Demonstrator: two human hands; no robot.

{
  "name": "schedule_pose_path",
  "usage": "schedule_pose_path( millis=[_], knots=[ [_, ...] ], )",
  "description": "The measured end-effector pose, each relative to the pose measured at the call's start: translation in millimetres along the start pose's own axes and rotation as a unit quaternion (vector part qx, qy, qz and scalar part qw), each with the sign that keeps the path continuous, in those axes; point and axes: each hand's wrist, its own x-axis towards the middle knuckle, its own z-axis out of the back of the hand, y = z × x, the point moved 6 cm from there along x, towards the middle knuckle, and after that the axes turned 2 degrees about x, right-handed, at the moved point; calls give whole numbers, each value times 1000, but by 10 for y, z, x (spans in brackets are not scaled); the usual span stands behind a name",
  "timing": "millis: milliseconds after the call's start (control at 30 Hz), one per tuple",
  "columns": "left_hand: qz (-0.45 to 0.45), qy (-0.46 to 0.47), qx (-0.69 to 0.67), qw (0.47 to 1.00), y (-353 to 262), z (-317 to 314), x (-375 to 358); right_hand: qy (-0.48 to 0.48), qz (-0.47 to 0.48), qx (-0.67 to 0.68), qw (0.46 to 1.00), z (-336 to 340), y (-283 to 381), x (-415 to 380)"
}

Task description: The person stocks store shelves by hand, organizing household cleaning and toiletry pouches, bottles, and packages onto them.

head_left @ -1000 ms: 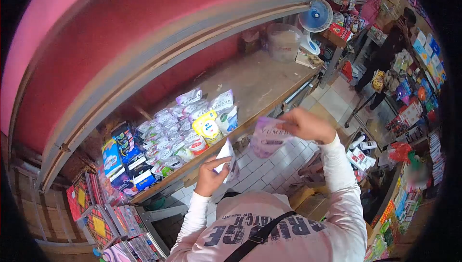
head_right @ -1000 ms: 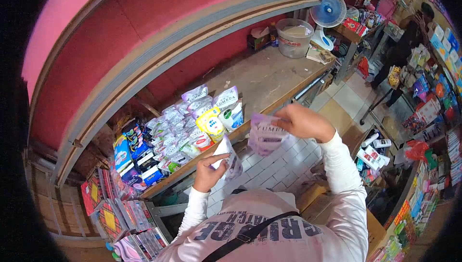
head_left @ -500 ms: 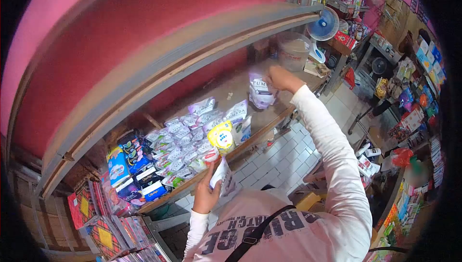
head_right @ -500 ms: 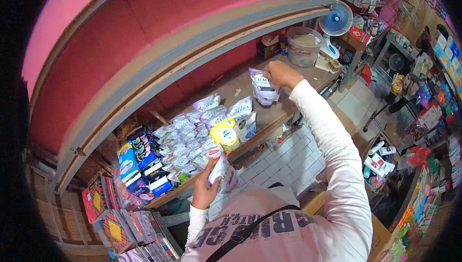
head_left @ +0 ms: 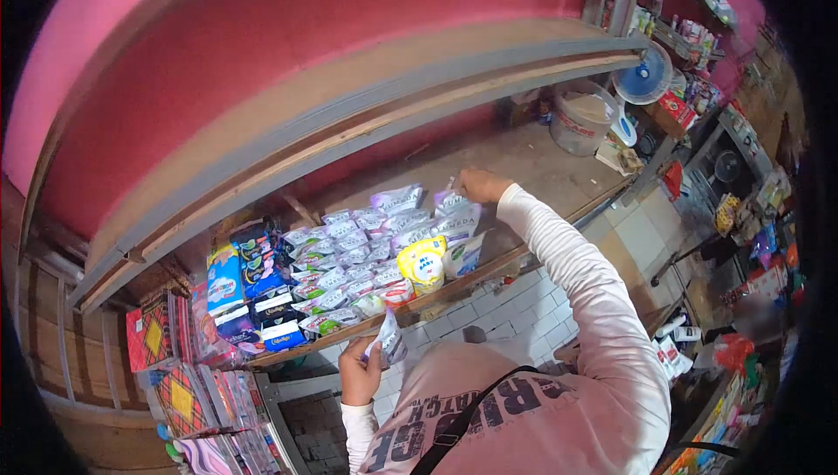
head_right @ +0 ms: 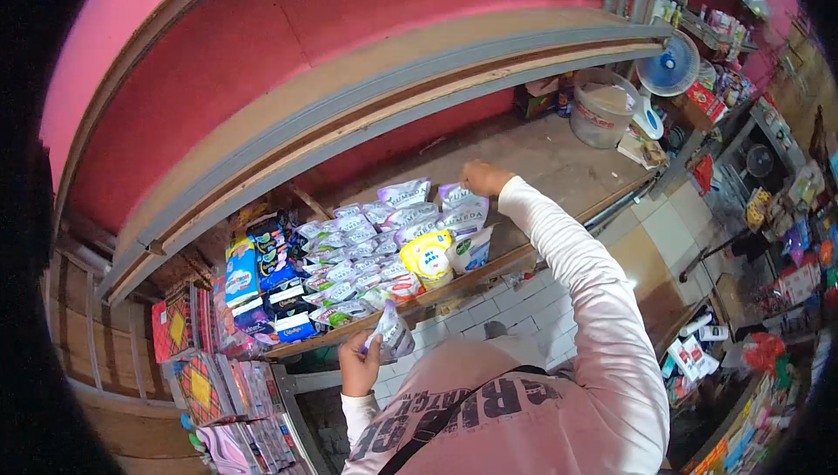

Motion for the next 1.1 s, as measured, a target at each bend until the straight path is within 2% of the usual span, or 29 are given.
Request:
schedule_pose_path(
  millis=[33,67,133,233,333,433,533,567,767,833,933,1033,1100],
  knots=[
    [24,2,7,1000,-23,-8,14,37,9,46,998,-366,-275,221],
    [17,-21,-8,1000,-37,-22,30,37,32,36,998,-491,-342,314],
    [4,-64,-36,997,-43,-61,41,37,74,17,996,-595,-269,340],
    [41,-53,-40,997,-45,-116,78,68,114,51,990,-419,-15,190],
    [78,-57,-33,995,-103,-135,97,57,114,94,987,-472,-60,242],
    [56,-53,-28,997,-272,-127,165,49,74,121,989,-461,-92,233],
    [12,-78,-51,996,-229,-139,269,88,79,123,985,-397,-26,223],
    [36,-50,-45,997,-214,-135,263,77,77,125,986,-350,-10,202],
    [-6,-52,-13,999,-438,-10,453,64,22,192,979,-171,-53,119],
    [-54,-48,11,997,-766,69,551,45,16,229,972,-108,-116,100],
    [-47,25,9,999,-990,64,688,5,64,249,966,228,29,-87],
    [-84,92,5,992,-1311,-35,862,60,176,359,915,679,565,-476],
    [-128,126,-13,984,-1411,-171,933,70,245,364,896,897,953,-803]
  ],
)
